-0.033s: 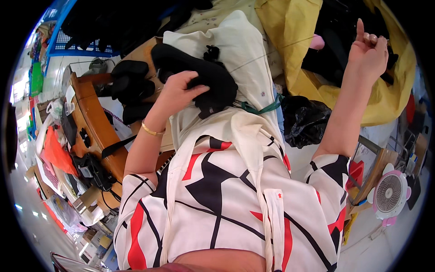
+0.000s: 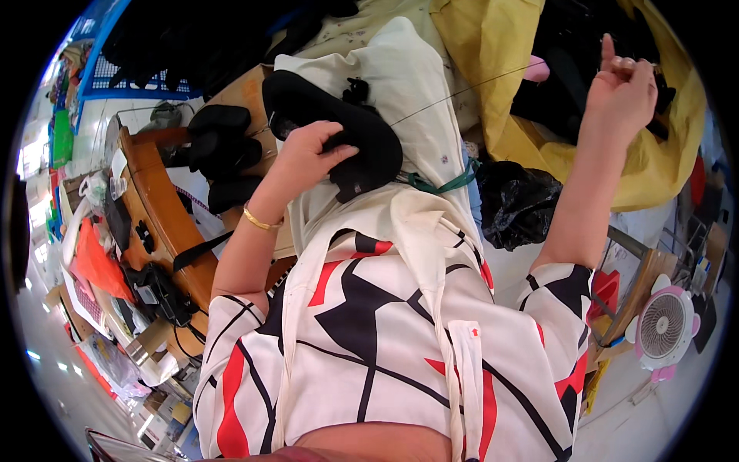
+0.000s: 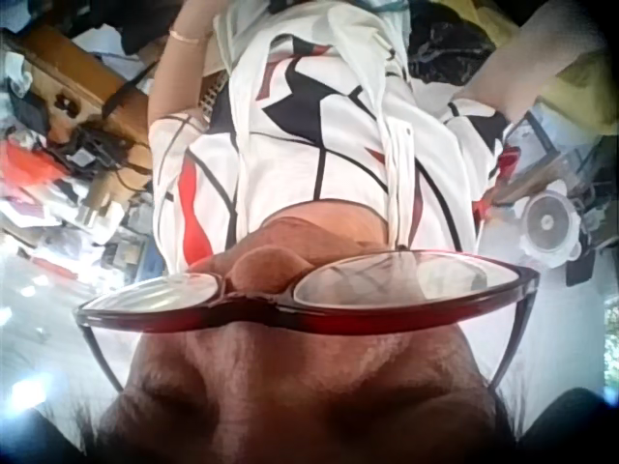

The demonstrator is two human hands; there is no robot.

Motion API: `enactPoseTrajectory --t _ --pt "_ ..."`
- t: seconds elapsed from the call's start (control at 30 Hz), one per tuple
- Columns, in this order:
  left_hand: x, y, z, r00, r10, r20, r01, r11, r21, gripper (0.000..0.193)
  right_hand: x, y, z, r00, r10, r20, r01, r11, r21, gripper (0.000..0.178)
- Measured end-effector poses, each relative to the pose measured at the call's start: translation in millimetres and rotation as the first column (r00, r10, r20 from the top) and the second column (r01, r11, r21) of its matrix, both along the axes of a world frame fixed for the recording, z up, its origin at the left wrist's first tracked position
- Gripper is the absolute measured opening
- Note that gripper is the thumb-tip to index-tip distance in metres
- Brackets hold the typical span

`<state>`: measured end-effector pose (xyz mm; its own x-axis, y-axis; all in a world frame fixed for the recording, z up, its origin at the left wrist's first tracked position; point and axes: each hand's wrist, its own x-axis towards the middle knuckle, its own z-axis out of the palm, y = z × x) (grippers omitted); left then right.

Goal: The person sits and sews a black shoe using a needle and thread. They pull the thread through the shoe's upper repeatedly, securing the material. The person handles the shoe and needle with both hands, occasionally adjusting the shoe's position on their lap.

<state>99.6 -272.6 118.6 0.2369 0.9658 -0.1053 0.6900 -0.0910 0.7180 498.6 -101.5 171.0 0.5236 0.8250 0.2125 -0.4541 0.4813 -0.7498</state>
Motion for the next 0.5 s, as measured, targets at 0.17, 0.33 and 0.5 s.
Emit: enactPoseTrajectory --t 0.17,0.33,0.5 --pt "18.1 -7.6 3.1 0.95 0.045 -0.31 0.068 0.935 0.347 0.029 1.9 -27.3 -32.2 0.994 -0.008 0.112 0.011 1.0 -0.02 0.008" --pt "37.7 -24.4 15.4 0.954 0.192 -0.232 -0.116 0.946 0.303 0.022 -0.5 -30.3 -58.3 0.977 0.052 0.207 -0.051 0.999 -0.01 0.006" --pt "30.4 -15.7 -16.7 0.961 0.256 0.107 -0.254 0.967 -0.036 0.029 -12.7 -26.6 -58.3 0.932 0.02 0.361 -0.003 0.999 -0.047 0.007"
